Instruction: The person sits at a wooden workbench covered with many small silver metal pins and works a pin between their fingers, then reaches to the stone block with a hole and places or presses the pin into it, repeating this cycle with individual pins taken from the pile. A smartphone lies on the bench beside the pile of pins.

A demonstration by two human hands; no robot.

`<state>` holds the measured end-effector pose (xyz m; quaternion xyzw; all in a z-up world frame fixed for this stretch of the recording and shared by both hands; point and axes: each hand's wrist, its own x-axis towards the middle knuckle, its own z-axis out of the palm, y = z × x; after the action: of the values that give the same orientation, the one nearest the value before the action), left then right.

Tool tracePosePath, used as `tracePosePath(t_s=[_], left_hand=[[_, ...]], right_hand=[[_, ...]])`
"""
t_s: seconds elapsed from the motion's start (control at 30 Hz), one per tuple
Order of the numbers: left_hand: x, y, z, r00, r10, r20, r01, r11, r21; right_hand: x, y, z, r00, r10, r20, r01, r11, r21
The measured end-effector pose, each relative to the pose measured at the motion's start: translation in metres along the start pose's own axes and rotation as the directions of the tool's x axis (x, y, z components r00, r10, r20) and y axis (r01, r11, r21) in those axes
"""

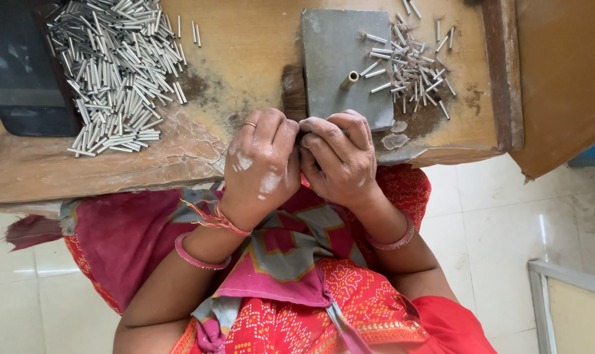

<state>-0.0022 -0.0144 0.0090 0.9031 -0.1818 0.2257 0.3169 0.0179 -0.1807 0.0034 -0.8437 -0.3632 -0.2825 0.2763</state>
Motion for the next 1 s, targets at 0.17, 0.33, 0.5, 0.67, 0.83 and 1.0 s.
tracePosePath(t_s=[0.17, 0.33, 0.5, 0.67, 0.83, 1.0], left_hand=[[-0.0016, -0.0001, 0.0016, 1.000, 0.018, 0.004, -0.018, 0.999, 0.033], [-0.0023, -0.0005, 0.0020, 1.000, 0.013, 0.016, -0.014, 0.999, 0.049], [-0.0032, -0.0012, 0.0021, 0.999, 0.029, 0.021, -0.031, 0.997, 0.072], [-0.0040, -0.0021, 0.0023, 0.999, 0.037, 0.021, -0.039, 0.996, 0.083], [-0.0045, -0.0034, 0.0027, 0.998, 0.052, 0.027, -0.054, 0.995, 0.084], [-0.0048, -0.0036, 0.0030, 0.998, 0.051, 0.038, -0.055, 0.993, 0.104]], right_hand=[[-0.0017, 0.0004, -0.0003, 1.000, 0.003, 0.002, -0.003, 1.000, 0.002], [-0.0030, 0.0011, 0.0008, 1.000, 0.005, 0.007, -0.005, 1.000, 0.000], [-0.0026, 0.0006, 0.0004, 1.000, 0.002, 0.011, -0.002, 1.000, -0.001], [-0.0027, 0.0008, 0.0001, 1.000, 0.006, 0.017, -0.006, 1.000, 0.012], [-0.0029, 0.0009, 0.0004, 1.000, 0.009, 0.014, -0.009, 1.000, 0.020], [-0.0029, 0.0013, 0.0001, 1.000, 0.010, 0.019, -0.011, 1.000, 0.030]])
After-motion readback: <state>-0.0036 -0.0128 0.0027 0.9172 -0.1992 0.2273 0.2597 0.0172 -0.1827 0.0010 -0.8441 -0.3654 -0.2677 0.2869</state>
